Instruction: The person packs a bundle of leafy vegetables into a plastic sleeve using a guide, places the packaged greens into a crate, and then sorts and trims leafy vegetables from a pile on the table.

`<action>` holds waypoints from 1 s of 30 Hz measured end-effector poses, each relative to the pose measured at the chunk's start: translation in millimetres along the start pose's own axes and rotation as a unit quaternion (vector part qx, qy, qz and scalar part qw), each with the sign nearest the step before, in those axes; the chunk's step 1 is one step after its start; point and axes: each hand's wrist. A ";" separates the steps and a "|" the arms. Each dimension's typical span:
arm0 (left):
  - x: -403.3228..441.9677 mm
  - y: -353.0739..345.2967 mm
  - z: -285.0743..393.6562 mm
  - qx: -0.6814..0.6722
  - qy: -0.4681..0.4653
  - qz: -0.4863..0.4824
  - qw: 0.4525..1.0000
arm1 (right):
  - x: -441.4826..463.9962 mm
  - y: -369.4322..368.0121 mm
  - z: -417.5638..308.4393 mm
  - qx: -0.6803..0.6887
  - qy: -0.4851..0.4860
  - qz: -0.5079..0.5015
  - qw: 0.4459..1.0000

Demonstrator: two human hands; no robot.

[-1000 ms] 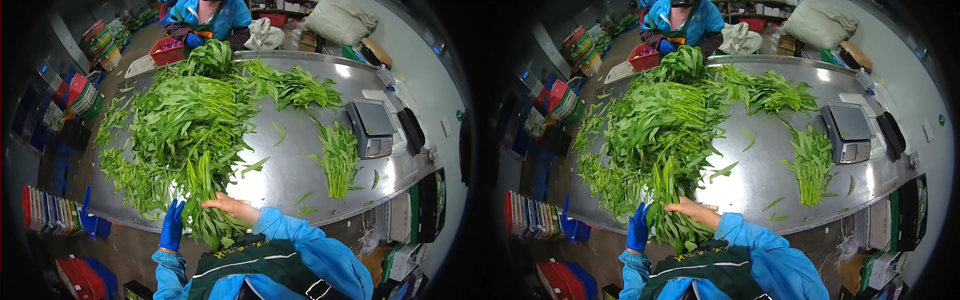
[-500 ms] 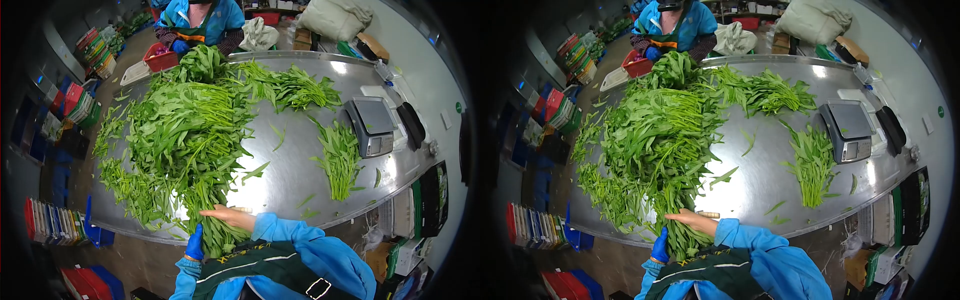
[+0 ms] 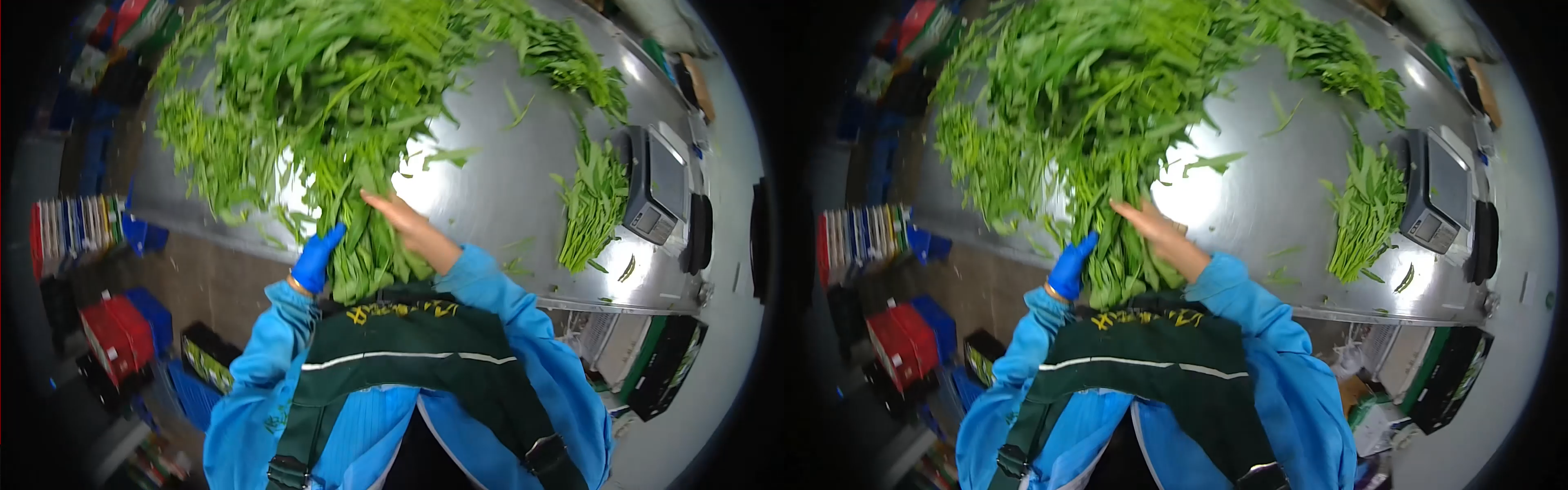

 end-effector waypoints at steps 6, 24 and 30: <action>7.6 5.3 4.6 -0.141 0.085 -0.034 0.986 | -38.7 12.7 19.0 -0.038 0.137 -0.160 0.977; 22.2 -16.6 16.8 -0.173 -0.020 0.038 0.984 | -27.3 -32.9 6.9 -0.456 0.304 -0.080 0.833; 23.5 15.3 -2.1 -0.173 0.015 0.044 0.984 | -43.1 -6.8 0.0 -0.266 0.259 -0.170 0.913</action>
Point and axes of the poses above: each hand's wrist, its own x-axis towards the middle knuckle, its own y-axis out of the back of the hand, z = x × y, and after that the axes turned 7 degrees about -y, right-handed
